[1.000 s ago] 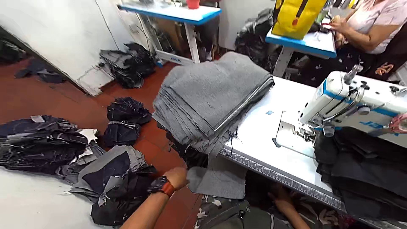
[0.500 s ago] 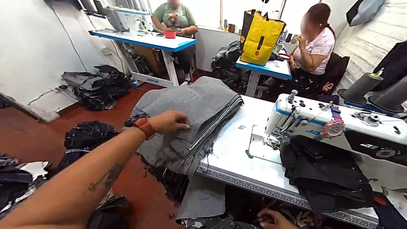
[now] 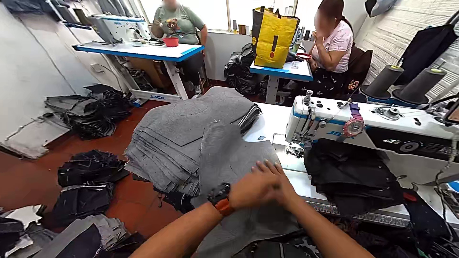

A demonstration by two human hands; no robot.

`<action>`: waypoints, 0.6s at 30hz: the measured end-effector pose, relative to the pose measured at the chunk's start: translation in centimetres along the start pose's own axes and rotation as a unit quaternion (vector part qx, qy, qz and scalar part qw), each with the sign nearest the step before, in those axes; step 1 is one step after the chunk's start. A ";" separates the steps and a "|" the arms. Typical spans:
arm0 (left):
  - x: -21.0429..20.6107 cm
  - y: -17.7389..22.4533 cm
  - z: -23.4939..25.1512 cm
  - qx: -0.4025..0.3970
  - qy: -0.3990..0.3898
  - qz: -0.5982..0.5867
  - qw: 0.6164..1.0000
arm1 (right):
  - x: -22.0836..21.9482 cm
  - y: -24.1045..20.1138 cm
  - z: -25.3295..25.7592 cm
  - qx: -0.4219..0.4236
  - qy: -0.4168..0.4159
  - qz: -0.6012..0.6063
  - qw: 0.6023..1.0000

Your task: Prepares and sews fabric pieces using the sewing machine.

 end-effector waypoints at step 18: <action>-2.6 -10.4 8.6 0.121 0.119 0.115 0.979 | 15.8 9.9 -9.2 -0.131 0.227 -0.220 0.939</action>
Point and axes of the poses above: each hand's wrist, its own z-axis towards the middle knuckle, its own x-axis out of the back of the hand, y = z × x, the point moved 1 cm from there along z, towards the middle knuckle, and after that the axes turned 5 degrees about -z, right-handed, at the moved point
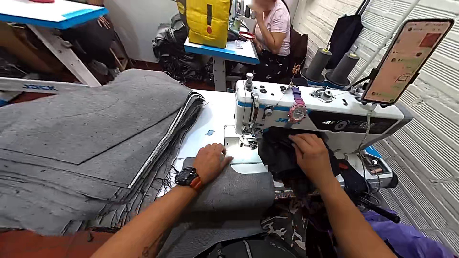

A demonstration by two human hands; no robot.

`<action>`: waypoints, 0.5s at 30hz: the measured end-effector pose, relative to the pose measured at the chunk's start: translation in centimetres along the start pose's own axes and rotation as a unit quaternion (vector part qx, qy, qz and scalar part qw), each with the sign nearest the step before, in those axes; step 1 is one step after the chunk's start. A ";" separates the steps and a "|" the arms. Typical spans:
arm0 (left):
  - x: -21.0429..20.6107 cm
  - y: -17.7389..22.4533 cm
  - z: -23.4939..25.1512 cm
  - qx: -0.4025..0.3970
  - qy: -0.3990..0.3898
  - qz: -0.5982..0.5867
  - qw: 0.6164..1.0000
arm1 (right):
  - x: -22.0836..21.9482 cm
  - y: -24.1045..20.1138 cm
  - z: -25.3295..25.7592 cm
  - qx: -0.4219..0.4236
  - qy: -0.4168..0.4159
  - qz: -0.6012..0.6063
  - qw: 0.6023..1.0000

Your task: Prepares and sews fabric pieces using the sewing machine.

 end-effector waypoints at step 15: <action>0.8 2.8 -7.4 -0.281 0.107 -0.117 0.946 | -1.7 -12.3 -5.9 0.106 -0.159 0.192 0.963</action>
Point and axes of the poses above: each hand's wrist, its own z-axis towards the middle knuckle, its own x-axis out of the back of the hand, y = z × x, the point moved 1 cm from there along z, towards the middle knuckle, and after that the axes turned 5 degrees about -z, right-handed, at the moved point
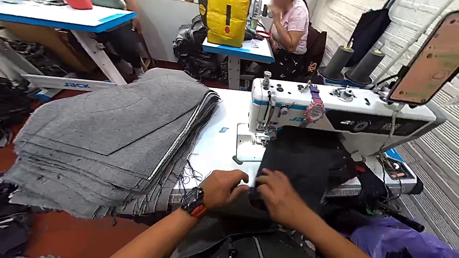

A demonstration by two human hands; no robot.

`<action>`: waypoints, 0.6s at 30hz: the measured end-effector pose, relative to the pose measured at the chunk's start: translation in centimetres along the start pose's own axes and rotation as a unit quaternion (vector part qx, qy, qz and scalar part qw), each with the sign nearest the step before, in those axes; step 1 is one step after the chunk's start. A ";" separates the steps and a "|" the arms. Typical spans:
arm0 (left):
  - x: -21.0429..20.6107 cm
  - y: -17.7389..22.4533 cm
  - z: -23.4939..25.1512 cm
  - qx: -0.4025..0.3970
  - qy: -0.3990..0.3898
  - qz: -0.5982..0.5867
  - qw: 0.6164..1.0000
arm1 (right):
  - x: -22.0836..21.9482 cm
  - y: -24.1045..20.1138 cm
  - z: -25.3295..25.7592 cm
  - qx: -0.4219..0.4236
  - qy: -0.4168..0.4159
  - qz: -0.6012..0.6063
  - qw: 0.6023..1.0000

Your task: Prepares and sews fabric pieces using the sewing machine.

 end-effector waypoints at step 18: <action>6.1 -3.0 -3.6 0.176 0.077 -0.027 0.981 | -8.4 -2.8 13.5 0.337 -0.092 0.158 0.924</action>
Point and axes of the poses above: each hand's wrist, its own z-axis towards the middle knuckle, its own x-axis out of the back of the hand, y = z × x, the point moved 1 cm from there along z, towards the middle knuckle, and after that the axes turned 5 degrees about -z, right-handed, at the moved point
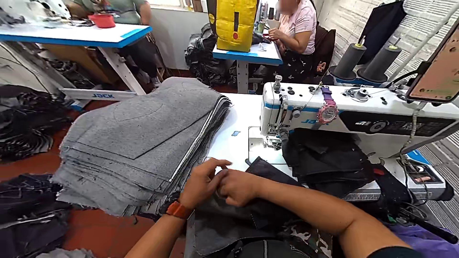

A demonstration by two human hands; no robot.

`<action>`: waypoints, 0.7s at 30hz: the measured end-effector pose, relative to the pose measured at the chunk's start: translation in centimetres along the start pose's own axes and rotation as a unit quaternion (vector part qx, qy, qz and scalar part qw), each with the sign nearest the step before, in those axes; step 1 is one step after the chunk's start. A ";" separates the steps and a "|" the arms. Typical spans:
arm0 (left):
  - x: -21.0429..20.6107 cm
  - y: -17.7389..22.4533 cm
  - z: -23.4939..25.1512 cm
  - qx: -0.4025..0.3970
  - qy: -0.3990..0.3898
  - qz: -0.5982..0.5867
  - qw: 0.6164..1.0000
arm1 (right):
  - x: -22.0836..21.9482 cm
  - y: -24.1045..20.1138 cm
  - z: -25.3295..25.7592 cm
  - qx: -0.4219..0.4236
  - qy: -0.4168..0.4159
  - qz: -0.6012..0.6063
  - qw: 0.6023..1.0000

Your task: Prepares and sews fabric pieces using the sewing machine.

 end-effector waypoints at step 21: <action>-2.0 -0.9 -0.8 0.109 -0.124 0.246 0.955 | 4.3 -4.5 -9.6 -0.382 0.190 -0.128 0.895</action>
Point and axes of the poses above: each hand's wrist, its own z-axis towards the middle knuckle, its own x-axis out of the back of the hand, y = z × x, the point moved 1 cm from there along z, towards the middle knuckle, and after that the axes turned 5 degrees about -z, right-handed, at the moved point
